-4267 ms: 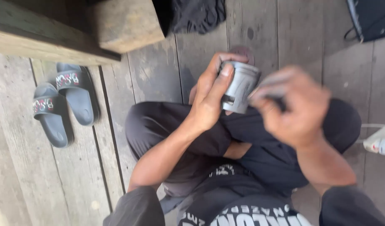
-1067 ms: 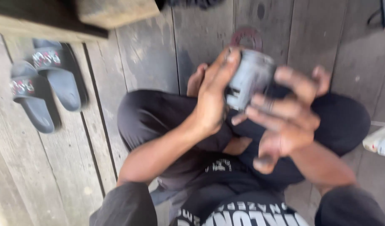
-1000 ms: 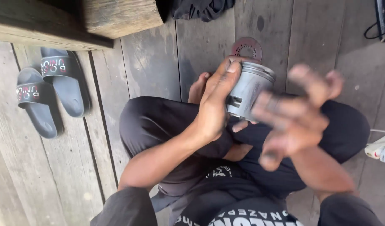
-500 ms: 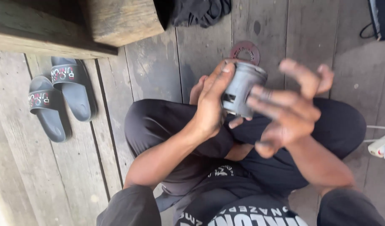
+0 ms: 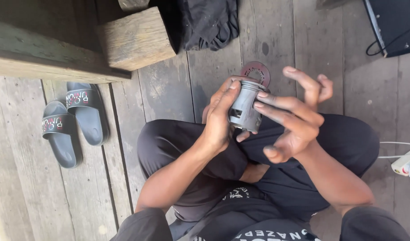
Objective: The person sits on the floor and scrubs a metal piston with a small abrasive pad. They rotate the piston to clean different sides and the top surface, then wipe it with a cloth.
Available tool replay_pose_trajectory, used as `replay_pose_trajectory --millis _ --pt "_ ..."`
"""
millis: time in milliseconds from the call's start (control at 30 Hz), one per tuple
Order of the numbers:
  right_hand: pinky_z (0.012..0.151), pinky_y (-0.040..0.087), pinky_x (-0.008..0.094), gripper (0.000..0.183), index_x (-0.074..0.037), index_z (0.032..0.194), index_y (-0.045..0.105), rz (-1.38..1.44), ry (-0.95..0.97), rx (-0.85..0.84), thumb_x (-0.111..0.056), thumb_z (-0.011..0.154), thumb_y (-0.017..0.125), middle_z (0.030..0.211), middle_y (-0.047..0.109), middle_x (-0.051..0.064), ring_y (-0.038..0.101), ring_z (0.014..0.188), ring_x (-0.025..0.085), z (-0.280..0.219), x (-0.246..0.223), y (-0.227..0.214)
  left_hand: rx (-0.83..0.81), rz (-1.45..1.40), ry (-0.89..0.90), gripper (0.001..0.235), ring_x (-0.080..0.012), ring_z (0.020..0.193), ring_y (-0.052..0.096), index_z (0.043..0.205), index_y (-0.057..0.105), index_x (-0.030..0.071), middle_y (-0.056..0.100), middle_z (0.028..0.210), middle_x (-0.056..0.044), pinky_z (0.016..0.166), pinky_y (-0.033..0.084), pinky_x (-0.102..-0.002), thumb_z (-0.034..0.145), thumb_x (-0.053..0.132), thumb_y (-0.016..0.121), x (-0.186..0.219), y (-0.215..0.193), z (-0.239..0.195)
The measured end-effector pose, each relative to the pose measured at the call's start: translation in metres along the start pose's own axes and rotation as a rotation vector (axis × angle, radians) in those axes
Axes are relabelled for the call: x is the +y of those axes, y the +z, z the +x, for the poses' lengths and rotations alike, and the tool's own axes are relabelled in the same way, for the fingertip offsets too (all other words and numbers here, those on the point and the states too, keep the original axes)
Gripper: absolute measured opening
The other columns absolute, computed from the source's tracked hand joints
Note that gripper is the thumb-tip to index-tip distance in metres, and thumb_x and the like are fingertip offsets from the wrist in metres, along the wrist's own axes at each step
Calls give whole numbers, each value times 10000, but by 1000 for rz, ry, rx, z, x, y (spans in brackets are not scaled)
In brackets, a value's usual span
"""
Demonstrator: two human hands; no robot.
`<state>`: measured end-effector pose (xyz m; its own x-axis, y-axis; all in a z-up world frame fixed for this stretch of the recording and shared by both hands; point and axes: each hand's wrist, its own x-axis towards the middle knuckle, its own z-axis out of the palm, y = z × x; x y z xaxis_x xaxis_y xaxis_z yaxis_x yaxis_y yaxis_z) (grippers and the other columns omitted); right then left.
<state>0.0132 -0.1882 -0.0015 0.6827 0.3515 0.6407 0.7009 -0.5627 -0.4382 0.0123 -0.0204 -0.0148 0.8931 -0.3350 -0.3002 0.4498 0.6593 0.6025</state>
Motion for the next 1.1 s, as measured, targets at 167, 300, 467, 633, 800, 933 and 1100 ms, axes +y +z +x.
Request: replay_pose_trajectory --millis 167,300,467,633,800,933,1100 --pt "1192 88 556 714 -83 929 820 59 -46 -4 -652 815 403 946 769 26 593 1179 352 -7 -4 0 -26 24 45 316 -128 743 612 1222 569 18 668 1053 -146 538 499 -214 1082 259 420 -5 -2 3" --pt "1161 98 588 708 -98 930 813 60 -68 0 -656 772 406 992 756 24 574 1167 373 -10 -8 1 -34 21 43 306 -157 626 620 1223 541 -12 646 985 -162 491 509 -218 1089 224 398 -5 0 2" --pt "1175 94 564 727 -93 906 820 41 -5 -7 -652 840 360 943 770 15 559 1206 365 -7 -7 -2 -4 55 44 313 -160 716 633 1215 594 46 673 1077 -141 515 505 -224 1082 281 435 -5 -2 2" --pt "1171 91 580 692 -72 927 799 100 -25 -8 -639 814 418 951 762 20 599 1172 358 -7 -12 -1 11 56 44 310 -175 822 644 1171 609 49 661 1041 -141 562 511 -230 1058 287 445 -1 -1 3" --pt "1158 101 580 739 -76 944 808 80 -64 -4 -660 795 381 969 757 33 600 1143 356 -9 -19 1 -5 49 61 333 -138 745 616 1218 611 36 671 1056 -142 455 470 -213 1074 286 443 -6 -3 2" --pt "1144 102 572 717 -121 955 821 -33 -52 -2 -645 825 349 1000 766 -5 586 1158 356 -5 -10 -2 -19 -48 10 298 -143 578 588 1205 586 23 678 978 -144 371 424 -225 1085 258 446 -4 1 -2" --pt "1188 33 567 726 -113 943 831 52 -46 -38 -647 839 349 971 778 -18 543 1259 385 -5 -14 -3 17 -70 -42 329 -165 568 589 1196 587 8 662 910 -151 373 423 -244 1055 263 433 3 5 -1"
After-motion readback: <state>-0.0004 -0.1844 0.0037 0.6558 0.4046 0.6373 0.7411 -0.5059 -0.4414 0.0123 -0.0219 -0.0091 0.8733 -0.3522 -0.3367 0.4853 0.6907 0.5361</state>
